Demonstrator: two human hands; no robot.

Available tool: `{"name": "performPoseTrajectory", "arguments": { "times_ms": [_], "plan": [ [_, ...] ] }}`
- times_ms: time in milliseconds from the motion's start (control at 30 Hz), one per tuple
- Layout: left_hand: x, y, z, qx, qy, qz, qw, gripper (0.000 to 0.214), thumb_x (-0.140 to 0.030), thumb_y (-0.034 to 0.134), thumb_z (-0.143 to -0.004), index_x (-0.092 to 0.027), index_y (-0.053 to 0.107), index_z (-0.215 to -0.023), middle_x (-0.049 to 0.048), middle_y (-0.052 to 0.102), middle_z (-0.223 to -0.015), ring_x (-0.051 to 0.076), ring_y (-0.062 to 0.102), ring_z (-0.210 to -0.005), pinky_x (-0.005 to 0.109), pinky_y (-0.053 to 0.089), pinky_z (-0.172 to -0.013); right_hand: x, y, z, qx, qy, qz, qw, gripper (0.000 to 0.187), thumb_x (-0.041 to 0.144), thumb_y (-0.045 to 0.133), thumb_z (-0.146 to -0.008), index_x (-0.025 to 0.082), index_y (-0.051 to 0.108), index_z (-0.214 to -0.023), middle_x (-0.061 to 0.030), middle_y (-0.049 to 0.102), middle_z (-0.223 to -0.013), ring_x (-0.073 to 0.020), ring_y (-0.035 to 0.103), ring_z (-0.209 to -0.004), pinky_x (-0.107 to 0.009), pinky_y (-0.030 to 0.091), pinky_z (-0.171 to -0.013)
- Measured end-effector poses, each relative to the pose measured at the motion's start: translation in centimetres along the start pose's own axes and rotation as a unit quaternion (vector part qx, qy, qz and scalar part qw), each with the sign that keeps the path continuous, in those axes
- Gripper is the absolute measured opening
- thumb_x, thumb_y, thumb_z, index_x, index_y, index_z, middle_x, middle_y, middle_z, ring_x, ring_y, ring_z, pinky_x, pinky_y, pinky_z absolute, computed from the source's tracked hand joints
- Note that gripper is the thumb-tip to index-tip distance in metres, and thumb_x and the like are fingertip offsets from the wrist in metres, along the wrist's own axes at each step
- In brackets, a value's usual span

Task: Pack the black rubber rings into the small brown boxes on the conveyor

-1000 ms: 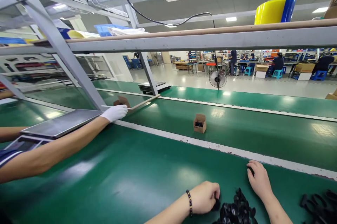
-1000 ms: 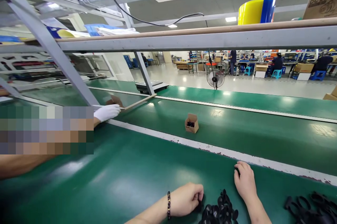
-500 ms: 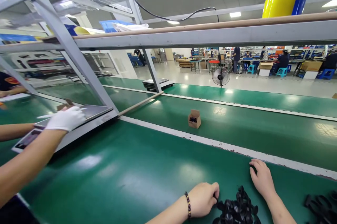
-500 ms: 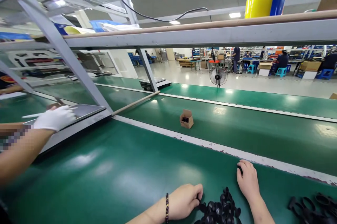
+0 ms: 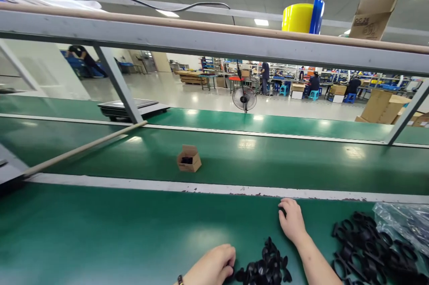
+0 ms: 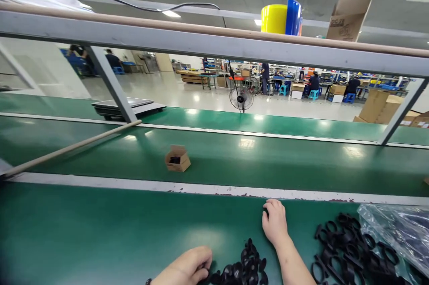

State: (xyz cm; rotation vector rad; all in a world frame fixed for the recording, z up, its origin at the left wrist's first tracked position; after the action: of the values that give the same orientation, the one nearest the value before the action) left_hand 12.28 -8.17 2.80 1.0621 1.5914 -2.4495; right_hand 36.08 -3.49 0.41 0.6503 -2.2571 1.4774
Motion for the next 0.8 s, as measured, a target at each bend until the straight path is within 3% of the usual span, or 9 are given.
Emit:
{"name": "performPoseTrajectory", "arguments": {
  "times_ms": [133, 267, 400, 567, 800],
  "plan": [
    [0.1, -3.4, -2.5, -0.07, -0.008, 0.117, 0.991, 0.01, -0.025, 0.046, -0.073, -0.019, 0.048, -0.065, -0.0024, 0.05, -0.061, 0.015, 0.044, -0.06, 0.025, 0.032, -0.057, 0.1, 0.0, -0.1, -0.004, -0.002, -0.009, 1.0, 0.024, 0.012, 0.044, -0.076, 0.019, 0.062, -0.09, -0.0074, 0.061, -0.102, -0.0216, 0.051, -0.102, -0.037, 0.039, -0.09],
    [-1.0, -5.7, -6.9, -0.156, 0.004, 0.298, 0.942, 0.02, -0.038, 0.051, -0.071, -0.019, 0.045, -0.066, -0.0067, 0.041, -0.055, 0.01, 0.037, -0.05, 0.021, 0.03, -0.05, 0.2, 0.0, -0.1, -0.01, -0.006, -0.017, 1.0, 0.024, 0.011, 0.044, -0.075, 0.02, 0.062, -0.09, -0.0073, 0.061, -0.101, -0.022, 0.052, -0.101, -0.038, 0.039, -0.09],
    [-1.5, -3.4, -10.9, -0.169, -0.013, 0.409, 0.897, 0.029, -0.045, 0.057, -0.064, -0.019, 0.044, -0.066, -0.0096, 0.036, -0.047, 0.007, 0.031, -0.043, 0.018, 0.025, -0.043, 0.4, -0.1, -0.1, -0.023, -0.016, -0.017, 0.999, 0.025, 0.01, 0.044, -0.074, 0.02, 0.061, -0.089, -0.0067, 0.061, -0.1, -0.0212, 0.053, -0.1, -0.037, 0.04, -0.088],
    [-1.2, 0.7, -12.6, -0.093, -0.007, 0.472, 0.877, 0.034, -0.049, 0.06, -0.063, -0.019, 0.044, -0.067, -0.0091, 0.041, -0.046, 0.007, 0.035, -0.04, 0.017, 0.026, -0.04, 0.6, -0.3, -0.2, -0.038, -0.024, -0.007, 0.999, 0.024, 0.008, 0.045, -0.072, 0.02, 0.06, -0.088, -0.0056, 0.061, -0.098, -0.0206, 0.053, -0.099, -0.036, 0.041, -0.087],
    [-1.5, 0.5, -12.8, -0.058, 0.012, 0.499, 0.865, 0.035, -0.047, 0.064, -0.061, -0.018, 0.046, -0.069, -0.0079, 0.045, -0.049, 0.007, 0.04, -0.042, 0.018, 0.031, -0.043, 1.3, -0.8, 0.1, -0.046, -0.012, 0.047, 0.998, 0.026, 0.008, 0.045, -0.073, 0.019, 0.059, -0.091, -0.0071, 0.06, -0.099, -0.0215, 0.053, -0.099, -0.038, 0.041, -0.089]
  ]
}}
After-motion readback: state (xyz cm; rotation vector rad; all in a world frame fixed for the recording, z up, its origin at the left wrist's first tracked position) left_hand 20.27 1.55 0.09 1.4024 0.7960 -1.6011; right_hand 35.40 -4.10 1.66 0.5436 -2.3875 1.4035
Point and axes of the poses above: each hand's wrist, its own z-axis away from the middle knuckle, its own y-axis out of the palm, x = y × z, the point moved 7 cm from there along -z, towards the middle knuckle
